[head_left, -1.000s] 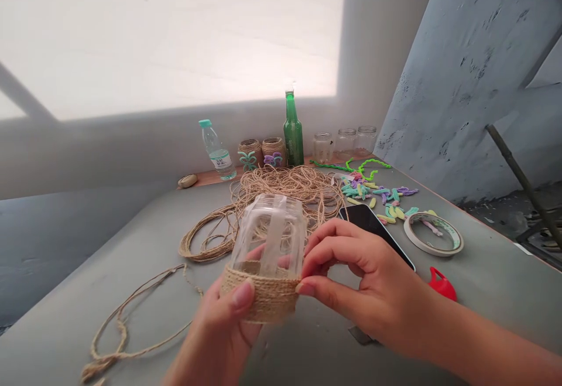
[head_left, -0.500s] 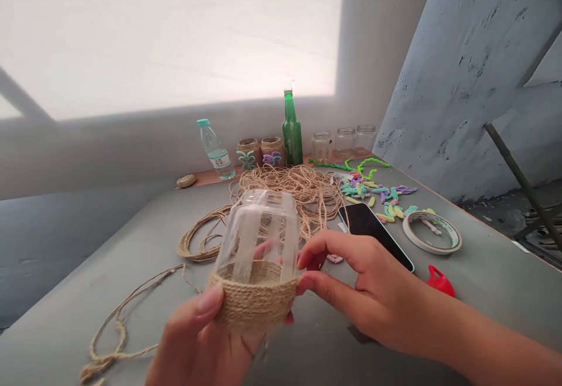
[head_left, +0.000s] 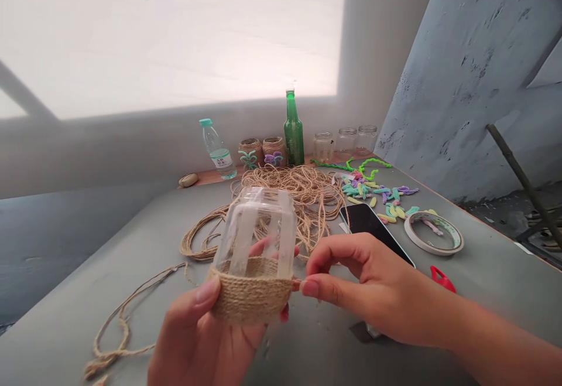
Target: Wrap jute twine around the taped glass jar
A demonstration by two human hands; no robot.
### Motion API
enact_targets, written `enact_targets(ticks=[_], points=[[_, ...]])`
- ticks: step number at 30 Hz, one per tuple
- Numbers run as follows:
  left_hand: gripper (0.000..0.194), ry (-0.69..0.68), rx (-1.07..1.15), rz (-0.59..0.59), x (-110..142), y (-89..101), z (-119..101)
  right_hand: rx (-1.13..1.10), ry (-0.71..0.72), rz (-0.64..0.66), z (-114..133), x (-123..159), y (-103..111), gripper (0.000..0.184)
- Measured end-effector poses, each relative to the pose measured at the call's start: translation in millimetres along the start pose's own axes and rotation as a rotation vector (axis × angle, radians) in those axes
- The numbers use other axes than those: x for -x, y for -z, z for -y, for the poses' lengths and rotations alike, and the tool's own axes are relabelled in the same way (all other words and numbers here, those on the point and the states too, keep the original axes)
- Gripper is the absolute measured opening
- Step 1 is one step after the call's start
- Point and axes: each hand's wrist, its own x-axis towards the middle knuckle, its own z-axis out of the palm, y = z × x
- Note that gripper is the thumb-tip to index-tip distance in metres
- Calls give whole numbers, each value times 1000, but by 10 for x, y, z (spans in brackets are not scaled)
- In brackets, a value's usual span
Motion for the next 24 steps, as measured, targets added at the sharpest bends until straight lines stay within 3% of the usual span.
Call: enact_targets(ticks=[4,9,13,15,18,19,21,24], points=[[51,101,-15,114,0,77,-17,-78,-48,24,-13,-20,14,27],[57,183,-9,226,5,116,-29,-220,-124,102,5,-54,45,49],[53,140,-114,78,-34,22,19,-221,-68,25,-31,-62,36,52],[50,13,-234,-23,-60,-12,56,-200,-67,-69,-75,-63,16,58],[61,-147,-481,-48,-81,-15,100,-77,-41,-148,-133,-48,-18,64],[67,-145,-539,-41,-82,-10,108,-19,-30,-160,-144,-38,-28,64],[61,-120,-545,-60,-77,-6,115,73,-24,-180,-151,-14,-42,62],[50,-62,-407,-61,-62,-28,116,122,-47,-207,-137,8,-54,59]])
